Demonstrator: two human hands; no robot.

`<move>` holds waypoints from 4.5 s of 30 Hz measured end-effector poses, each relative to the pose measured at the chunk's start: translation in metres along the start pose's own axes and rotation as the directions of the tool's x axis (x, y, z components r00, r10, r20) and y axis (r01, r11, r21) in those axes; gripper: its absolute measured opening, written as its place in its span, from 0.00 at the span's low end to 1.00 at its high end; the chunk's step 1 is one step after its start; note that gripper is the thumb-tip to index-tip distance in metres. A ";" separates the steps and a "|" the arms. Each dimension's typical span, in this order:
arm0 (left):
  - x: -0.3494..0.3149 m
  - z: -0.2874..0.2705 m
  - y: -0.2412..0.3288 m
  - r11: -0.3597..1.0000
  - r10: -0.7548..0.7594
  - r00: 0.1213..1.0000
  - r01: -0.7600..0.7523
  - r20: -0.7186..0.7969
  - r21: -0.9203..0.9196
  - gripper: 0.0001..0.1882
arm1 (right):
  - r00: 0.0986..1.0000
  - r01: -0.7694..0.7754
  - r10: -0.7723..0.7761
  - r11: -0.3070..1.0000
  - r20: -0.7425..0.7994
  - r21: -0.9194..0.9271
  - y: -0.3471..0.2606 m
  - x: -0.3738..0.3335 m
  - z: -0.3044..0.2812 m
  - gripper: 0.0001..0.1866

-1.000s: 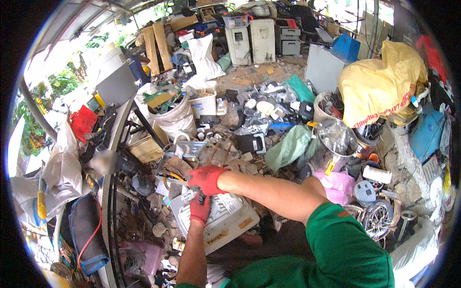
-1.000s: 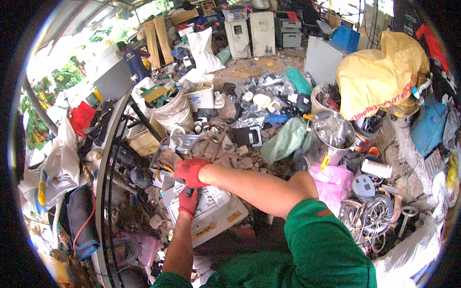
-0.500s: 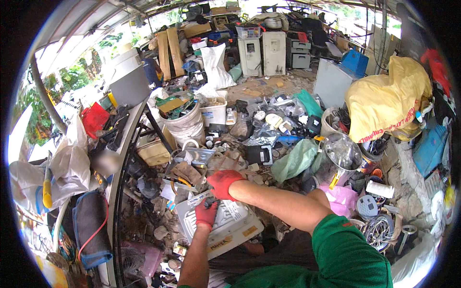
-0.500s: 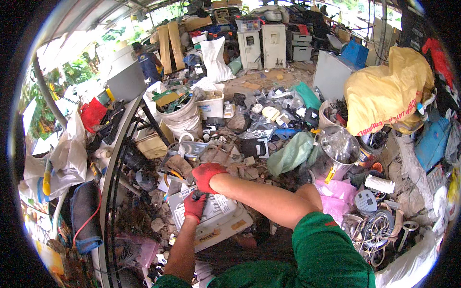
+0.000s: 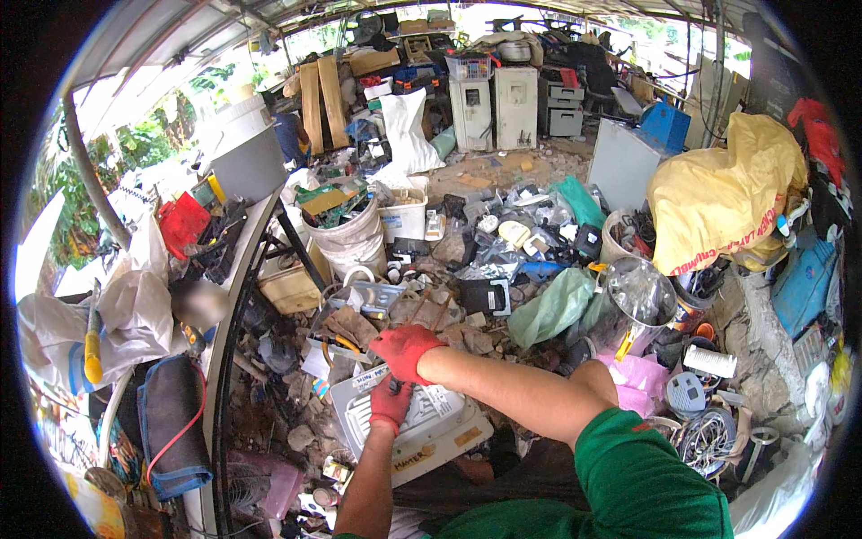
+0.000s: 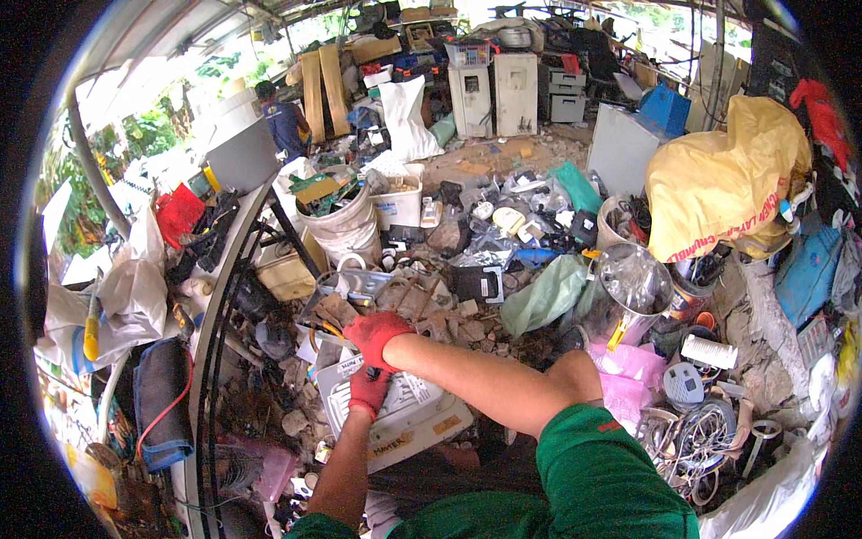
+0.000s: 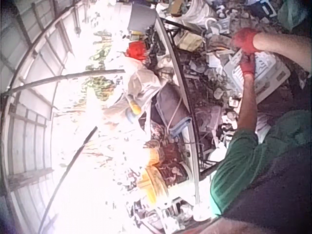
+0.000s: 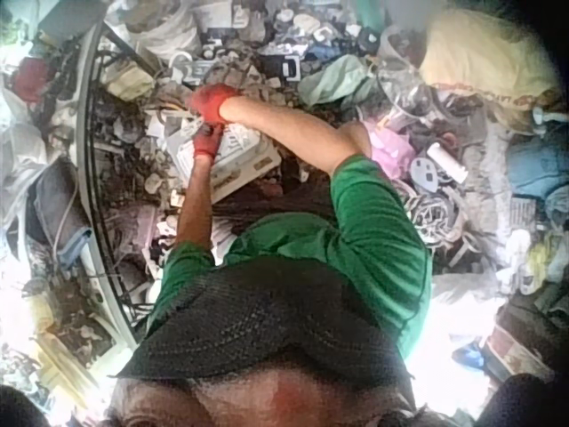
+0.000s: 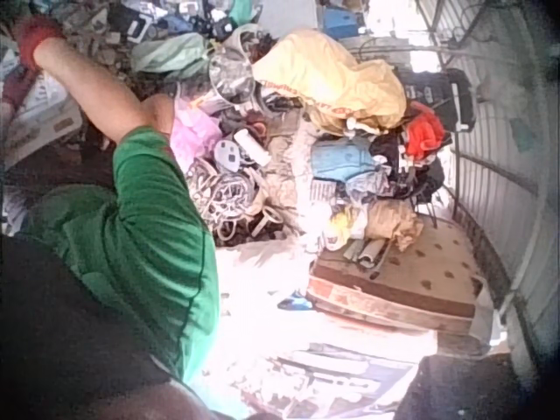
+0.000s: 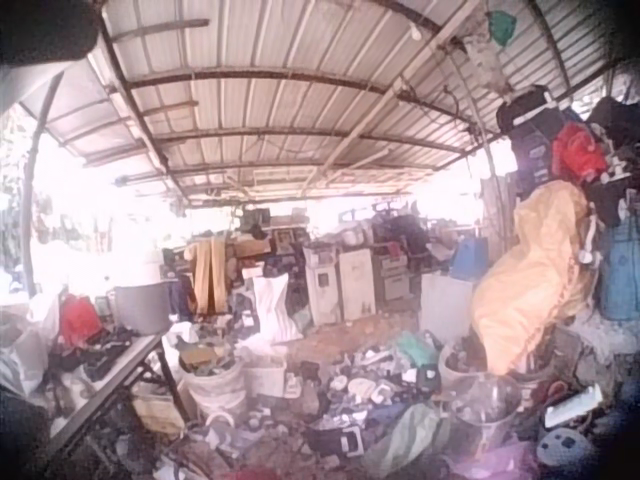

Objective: The person uses a screwdriver to remove screws from the white plastic casing of an electronic device, then picks up a component with a wire and examines it.

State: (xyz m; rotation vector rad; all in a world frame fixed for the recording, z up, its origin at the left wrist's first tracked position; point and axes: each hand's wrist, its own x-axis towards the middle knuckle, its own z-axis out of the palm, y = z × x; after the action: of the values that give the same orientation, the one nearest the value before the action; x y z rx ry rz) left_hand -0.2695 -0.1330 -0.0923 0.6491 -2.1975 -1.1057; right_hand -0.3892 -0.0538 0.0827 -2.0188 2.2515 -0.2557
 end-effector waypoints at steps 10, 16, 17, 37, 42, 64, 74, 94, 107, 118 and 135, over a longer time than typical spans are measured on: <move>0.002 0.001 -0.015 0.997 -0.074 0.995 0.076 0.074 -0.029 0.12 | 0.995 0.053 -0.057 0.997 0.083 0.055 0.022 -0.013 -0.019 0.26; 0.001 0.003 0.005 0.997 0.023 1.000 -0.024 0.021 0.070 0.13 | 0.955 -0.104 0.125 0.990 0.269 -0.093 -0.003 -0.004 -0.016 0.23; 0.000 0.003 0.005 0.996 0.046 0.999 -0.047 0.017 0.078 0.14 | 0.956 -0.125 0.142 0.989 0.258 -0.081 -0.008 -0.005 -0.014 0.23; 0.003 0.006 -0.002 0.998 -0.063 0.995 0.063 0.072 0.005 0.10 | 0.993 -0.009 0.020 0.995 0.120 -0.095 0.048 0.010 0.002 0.27; 0.003 -0.003 -0.006 0.994 -0.111 0.992 0.111 0.053 0.004 0.10 | 0.978 -0.150 0.171 0.974 -0.119 0.169 0.017 0.014 0.013 0.19; 0.004 0.010 -0.009 0.972 0.059 0.998 -0.061 0.015 0.226 0.15 | 0.953 0.039 -0.004 0.993 -0.301 0.111 0.008 -0.012 0.003 0.16; 0.005 0.006 -0.010 0.961 0.143 0.987 -0.157 0.074 0.228 0.14 | 0.940 0.066 0.023 0.967 0.339 -0.246 0.027 0.012 -0.010 0.19; 0.003 0.003 -0.005 0.987 -0.038 0.999 0.040 -0.015 0.155 0.16 | 0.922 0.139 -0.072 0.979 0.379 -0.151 -0.007 0.014 -0.015 0.22; 0.002 -0.001 -0.022 0.994 0.022 0.998 -0.029 0.064 0.107 0.13 | 0.986 -0.151 0.160 0.973 0.039 -0.174 0.017 0.018 -0.012 0.19; 0.001 -0.006 0.010 0.996 -0.064 0.995 0.060 0.081 0.060 0.15 | 0.967 0.187 -0.172 0.980 0.190 -0.064 0.009 0.013 -0.014 0.13; 0.003 -0.002 0.007 0.995 -0.016 0.998 0.011 0.054 0.097 0.16 | 0.981 0.058 -0.054 0.998 0.185 -0.013 0.023 0.015 -0.004 0.18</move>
State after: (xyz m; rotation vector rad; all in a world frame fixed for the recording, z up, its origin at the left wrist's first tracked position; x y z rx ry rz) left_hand -0.2716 -0.1324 -0.0845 0.6842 -2.3083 -1.0401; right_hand -0.4144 -0.0664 0.0823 -2.0247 2.0953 -0.0494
